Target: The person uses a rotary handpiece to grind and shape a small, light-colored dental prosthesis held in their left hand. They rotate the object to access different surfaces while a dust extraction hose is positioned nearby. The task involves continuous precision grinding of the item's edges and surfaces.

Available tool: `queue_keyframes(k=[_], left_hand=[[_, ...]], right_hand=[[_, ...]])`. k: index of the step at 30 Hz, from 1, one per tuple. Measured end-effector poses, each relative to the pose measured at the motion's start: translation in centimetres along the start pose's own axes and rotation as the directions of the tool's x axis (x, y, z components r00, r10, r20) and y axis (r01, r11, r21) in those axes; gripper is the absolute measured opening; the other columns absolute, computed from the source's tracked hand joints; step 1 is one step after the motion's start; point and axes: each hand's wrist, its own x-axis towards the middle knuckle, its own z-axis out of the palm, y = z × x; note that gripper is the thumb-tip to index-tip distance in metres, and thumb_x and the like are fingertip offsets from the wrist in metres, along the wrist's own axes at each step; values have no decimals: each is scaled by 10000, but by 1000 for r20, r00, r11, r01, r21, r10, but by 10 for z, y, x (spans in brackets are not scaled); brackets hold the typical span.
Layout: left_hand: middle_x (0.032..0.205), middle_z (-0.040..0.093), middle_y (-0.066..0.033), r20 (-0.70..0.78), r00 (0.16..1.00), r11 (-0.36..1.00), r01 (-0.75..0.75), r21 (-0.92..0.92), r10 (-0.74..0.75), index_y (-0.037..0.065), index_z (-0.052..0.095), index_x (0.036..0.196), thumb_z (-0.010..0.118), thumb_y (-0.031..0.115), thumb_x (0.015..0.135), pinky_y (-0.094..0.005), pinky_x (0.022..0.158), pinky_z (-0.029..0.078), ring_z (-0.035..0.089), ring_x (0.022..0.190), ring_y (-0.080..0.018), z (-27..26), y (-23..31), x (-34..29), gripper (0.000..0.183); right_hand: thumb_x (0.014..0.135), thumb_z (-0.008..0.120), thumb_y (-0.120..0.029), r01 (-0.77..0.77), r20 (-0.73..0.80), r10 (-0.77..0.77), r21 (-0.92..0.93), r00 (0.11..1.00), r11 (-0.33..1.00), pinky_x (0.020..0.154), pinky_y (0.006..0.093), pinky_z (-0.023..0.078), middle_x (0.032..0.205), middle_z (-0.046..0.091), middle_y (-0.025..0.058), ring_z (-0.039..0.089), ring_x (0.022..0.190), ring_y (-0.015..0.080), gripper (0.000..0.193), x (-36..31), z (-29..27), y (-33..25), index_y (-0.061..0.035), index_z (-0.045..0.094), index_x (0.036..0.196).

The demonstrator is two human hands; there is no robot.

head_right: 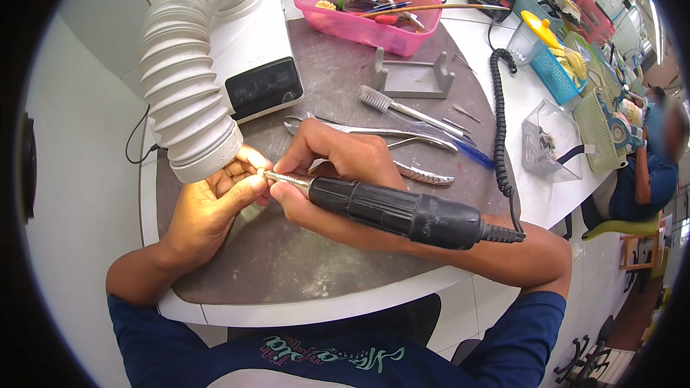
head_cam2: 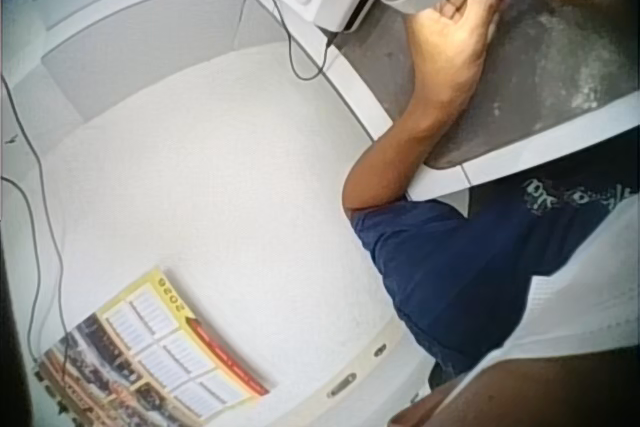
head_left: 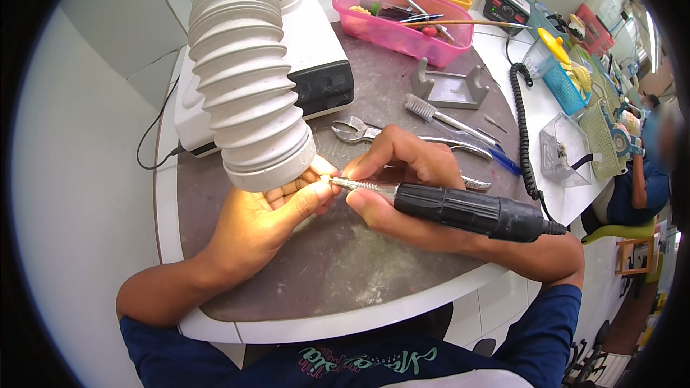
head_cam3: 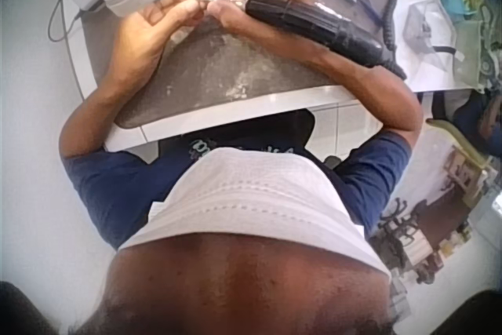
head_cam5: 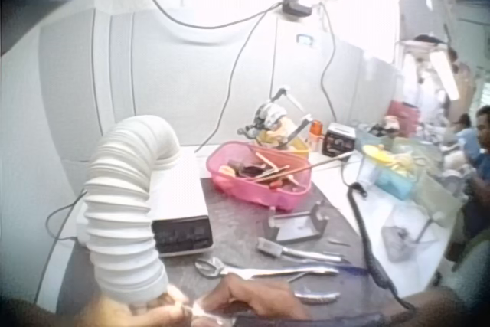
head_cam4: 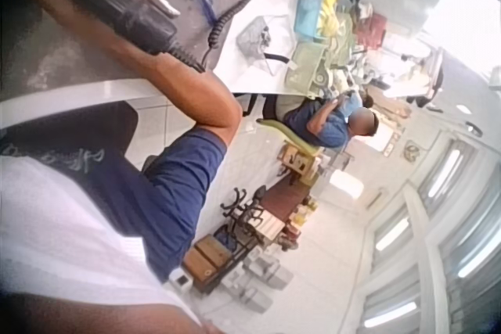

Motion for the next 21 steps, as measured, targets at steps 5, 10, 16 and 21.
queue_keyframes(k=[5,10,16,21], left_hand=[[956,590,-23,4,1000,1000,-12,-7,12,31,553,1101,597,107,947,-240,793,438,538,874,-84,-1,0,0,178],[966,596,-26,18,1000,1000,-21,3,21,31,557,1106,595,108,946,-241,793,444,544,882,-87,-5,-5,1,182],[998,591,-33,17,999,999,-43,-12,43,30,557,1110,584,99,951,-250,801,460,551,899,-88,-5,-6,0,175],[1001,597,-36,-8,999,999,-33,-19,33,26,555,1118,588,97,950,-243,798,463,554,895,-87,-4,-5,-1,185]], right_hand=[[840,699,-124,-1,-6,1,6,1000,1000,529,221,467,720,630,51,603,615,55,178,0,0,-1,0,584,895],[848,687,-107,-40,49,40,-13,998,999,620,239,477,790,646,75,616,692,78,174,-2,-3,-4,1,569,915],[840,689,-106,8,16,-7,-17,1000,1000,644,226,508,816,669,77,636,712,76,170,0,1,1,2,572,903],[858,667,-90,-81,75,84,-40,994,996,775,264,500,936,666,119,628,848,107,176,0,-3,-7,-10,540,950]])
